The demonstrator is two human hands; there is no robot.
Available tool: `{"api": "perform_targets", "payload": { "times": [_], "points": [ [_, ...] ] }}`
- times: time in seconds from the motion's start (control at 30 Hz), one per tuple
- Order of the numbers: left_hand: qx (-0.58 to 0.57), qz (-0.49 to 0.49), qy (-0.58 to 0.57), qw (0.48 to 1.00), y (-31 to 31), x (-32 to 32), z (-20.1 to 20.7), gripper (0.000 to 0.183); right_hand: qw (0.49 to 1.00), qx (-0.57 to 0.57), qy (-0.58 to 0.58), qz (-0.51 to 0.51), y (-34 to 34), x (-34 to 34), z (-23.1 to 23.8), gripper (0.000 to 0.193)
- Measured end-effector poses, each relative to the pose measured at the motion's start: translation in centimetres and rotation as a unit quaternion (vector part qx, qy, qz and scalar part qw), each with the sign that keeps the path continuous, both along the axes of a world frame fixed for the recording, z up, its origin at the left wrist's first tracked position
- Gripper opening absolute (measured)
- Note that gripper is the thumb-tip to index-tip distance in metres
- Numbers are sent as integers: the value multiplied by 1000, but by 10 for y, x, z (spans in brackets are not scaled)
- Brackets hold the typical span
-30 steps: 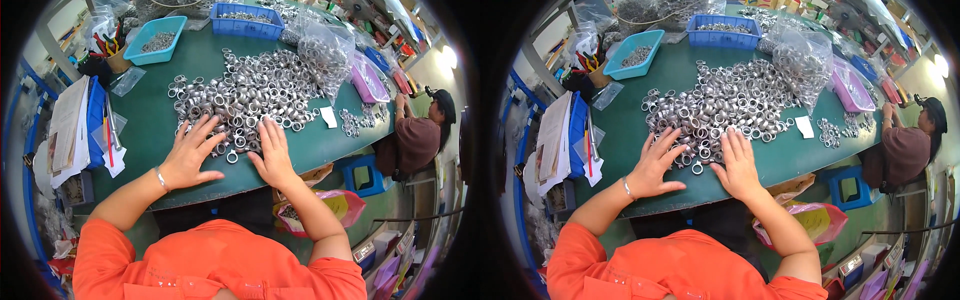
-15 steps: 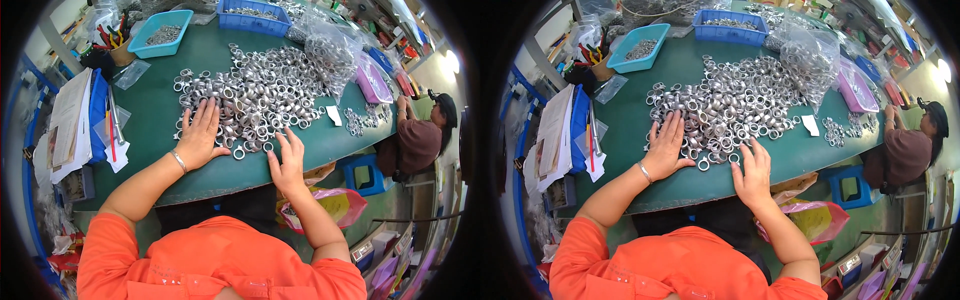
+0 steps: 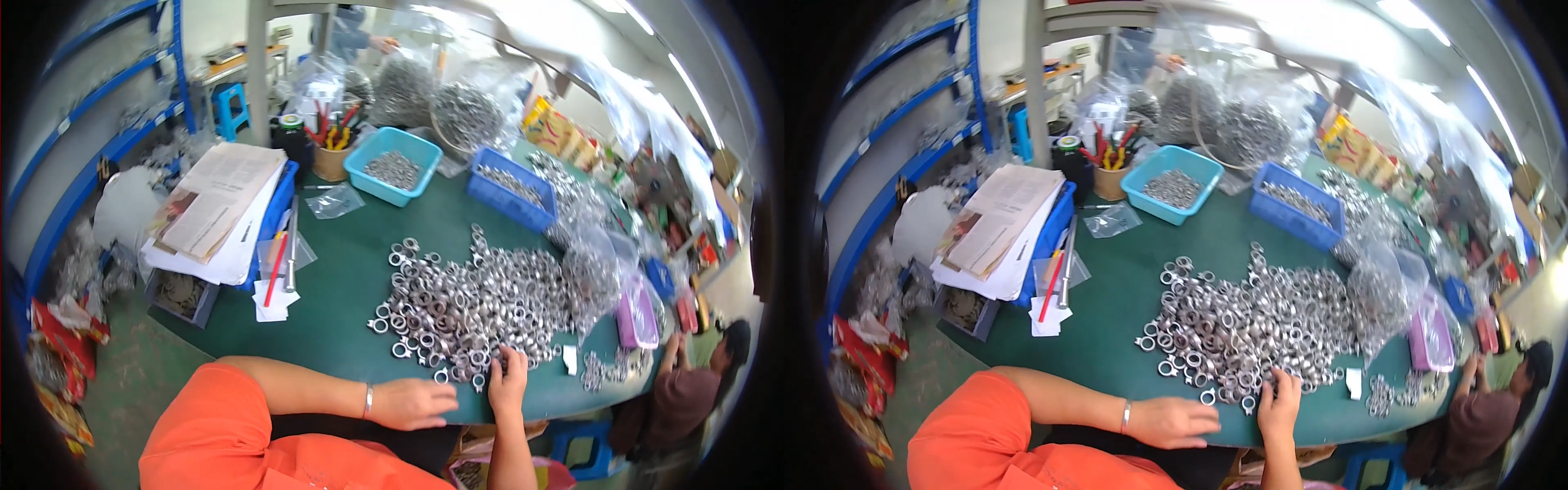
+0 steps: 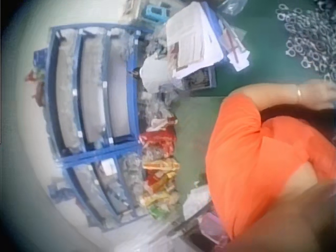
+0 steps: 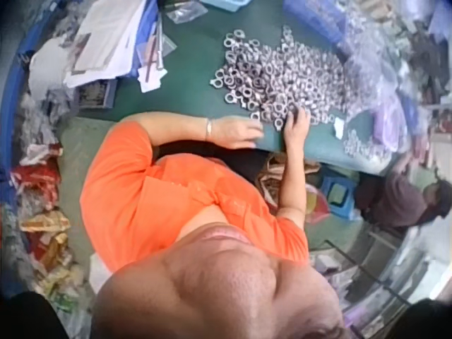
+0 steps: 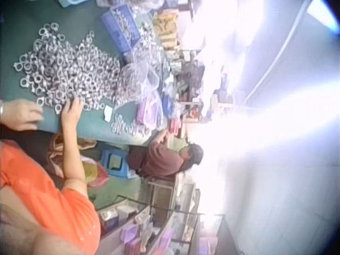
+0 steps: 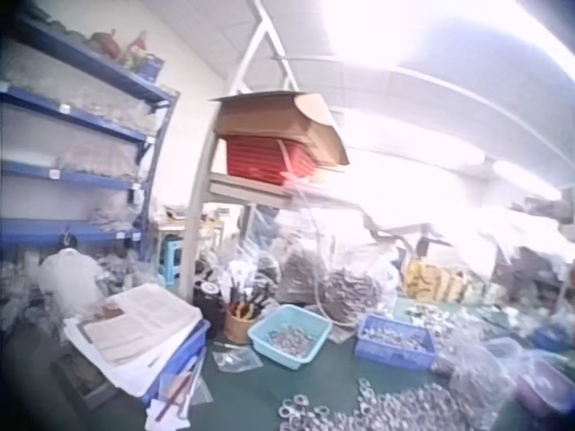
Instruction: The person picks up small metal rings from a pile on a green table, examines them by hand, and places some into a clear plastic bag while returning others to the pile.
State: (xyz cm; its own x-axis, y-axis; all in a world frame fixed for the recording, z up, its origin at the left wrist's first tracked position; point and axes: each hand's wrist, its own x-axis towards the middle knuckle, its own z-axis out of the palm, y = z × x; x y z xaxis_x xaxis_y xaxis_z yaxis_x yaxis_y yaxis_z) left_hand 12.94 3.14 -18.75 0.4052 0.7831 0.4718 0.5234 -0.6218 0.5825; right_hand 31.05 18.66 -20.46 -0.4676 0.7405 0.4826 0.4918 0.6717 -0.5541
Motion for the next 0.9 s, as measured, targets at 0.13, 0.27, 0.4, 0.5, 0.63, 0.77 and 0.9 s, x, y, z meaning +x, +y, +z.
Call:
{"api": "perform_targets", "payload": {
  "times": [0.13, 0.27, 0.4, 0.5, 0.63, 0.77, 0.9],
  "points": [
    [-43, -29, -71, 996, -10, 7, -13, 24, 999, -30, 24, -22, -2, 2, 1, 21],
    [-95, -29, -175, 980, -15, 2, -13, 19, 998, -28, 59, -14, -9, 4, 0, 21],
    [-136, 26, -226, 964, -9, -1, -18, 17, 959, -218, 179, 1, -30, 2, 1, 17],
    [-190, 72, -286, 936, -3, 1, -19, 17, 943, -246, 219, 42, -51, -4, 8, 19],
    [-222, 128, -349, 901, 5, 1, -20, 13, 970, -180, 150, 68, -68, -15, 20, 15],
    [-370, 154, -454, 796, 3, -15, -18, 11, 912, -333, 196, 135, -80, -39, 7, 17],
    [-396, 108, -475, 778, 5, -12, -9, 10, 886, -364, 231, 173, -89, -29, 7, 13]
  ]
}}
